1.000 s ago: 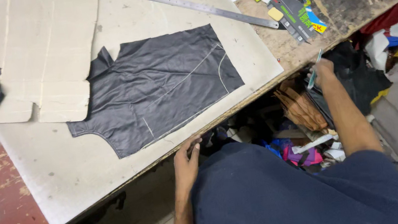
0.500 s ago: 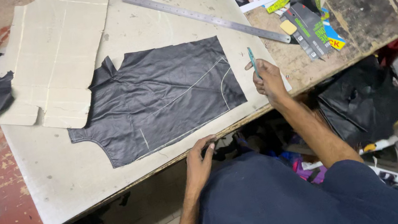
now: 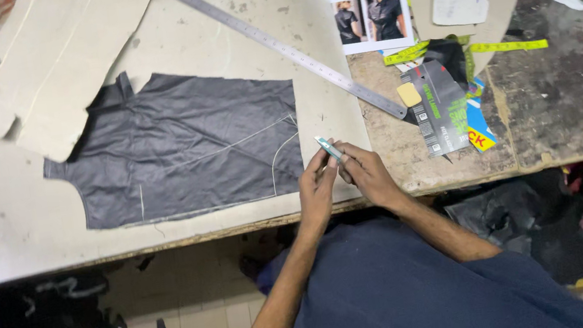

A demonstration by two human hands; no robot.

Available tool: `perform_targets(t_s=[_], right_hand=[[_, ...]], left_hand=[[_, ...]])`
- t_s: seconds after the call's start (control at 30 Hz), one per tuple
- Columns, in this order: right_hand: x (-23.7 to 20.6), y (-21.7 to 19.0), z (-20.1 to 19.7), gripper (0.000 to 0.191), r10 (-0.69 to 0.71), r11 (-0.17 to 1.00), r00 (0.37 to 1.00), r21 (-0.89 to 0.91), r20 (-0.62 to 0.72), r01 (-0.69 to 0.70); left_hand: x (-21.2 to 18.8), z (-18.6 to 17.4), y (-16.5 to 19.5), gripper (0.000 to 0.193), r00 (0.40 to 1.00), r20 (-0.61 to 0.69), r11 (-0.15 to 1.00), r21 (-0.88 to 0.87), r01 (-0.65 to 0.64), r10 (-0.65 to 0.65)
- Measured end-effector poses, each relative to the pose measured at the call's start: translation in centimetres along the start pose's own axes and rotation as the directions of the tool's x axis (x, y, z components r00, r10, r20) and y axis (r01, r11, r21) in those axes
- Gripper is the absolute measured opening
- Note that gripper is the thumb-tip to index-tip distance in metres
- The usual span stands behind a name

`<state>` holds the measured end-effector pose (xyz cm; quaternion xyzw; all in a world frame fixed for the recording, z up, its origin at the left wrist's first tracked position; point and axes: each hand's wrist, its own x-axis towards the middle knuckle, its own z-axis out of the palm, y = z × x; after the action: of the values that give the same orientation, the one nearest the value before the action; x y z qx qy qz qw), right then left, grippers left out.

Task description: The person uses a cardboard pattern to trace and cut a black fabric piece on a work table. They mark the fabric with chalk, use a ruler and a utility knife to cut along the traced lines, then remove the pattern and trim the fabric to shape. The cut fabric pieces are set aside on the table.

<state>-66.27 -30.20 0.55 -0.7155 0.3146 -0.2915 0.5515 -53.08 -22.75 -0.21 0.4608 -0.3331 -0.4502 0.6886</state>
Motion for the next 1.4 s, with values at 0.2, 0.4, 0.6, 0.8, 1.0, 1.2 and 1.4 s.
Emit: perform_targets(t_s=[0.2, 0.4, 0.6, 0.8, 1.0, 1.2, 1.4], right_hand=[[-0.3, 1.9, -0.5, 0.038, 0.033, 0.971, 0.986, 0.227, 0.163, -0.070], [0.7, 3.8, -2.0, 0.035, 0.138, 0.930, 0.936, 0.281, 0.325, -0.235], [2.6, 3.9, -2.5, 0.034, 0.048, 0.965, 0.938, 0.226, 0.343, -0.132], [3.5, 3.3, -3.3, 0.032, -0.017, 0.985, 0.939, 0.169, 0.344, -0.045], [7.0, 5.1, -6.2, 0.038, -0.033, 0.938, 0.896, 0.323, 0.444, -0.125], [16.2, 4.3, -13.3, 0.040, -0.111, 0.465, 0.988, -0.873, 0.110, 0.149], [14.8, 4.6, -15.0, 0.058, 0.093, 0.477, 0.986, -0.875, 0.141, 0.080]], left_hand=[[-0.6, 3.7, -0.3, 0.036, 0.974, -0.223, 0.996, -0.084, 0.029, -0.047], [-0.6, 4.6, 0.0, 0.041, 0.939, -0.340, 0.995, -0.061, -0.078, 0.053], [0.2, 5.0, -0.7, 0.042, 0.888, -0.444, 0.986, -0.048, -0.158, 0.120], [1.3, 6.8, -1.3, 0.037, 0.856, -0.502, 0.988, -0.024, -0.152, 0.119], [4.1, 6.6, -0.9, 0.042, 0.883, -0.354, 0.860, 0.500, -0.099, 0.308], [2.8, 6.0, -1.5, 0.047, 0.968, -0.242, 0.900, 0.434, 0.042, 0.071], [-1.4, 2.3, -1.6, 0.027, 0.898, -0.435, 0.894, 0.426, 0.140, 0.067]])
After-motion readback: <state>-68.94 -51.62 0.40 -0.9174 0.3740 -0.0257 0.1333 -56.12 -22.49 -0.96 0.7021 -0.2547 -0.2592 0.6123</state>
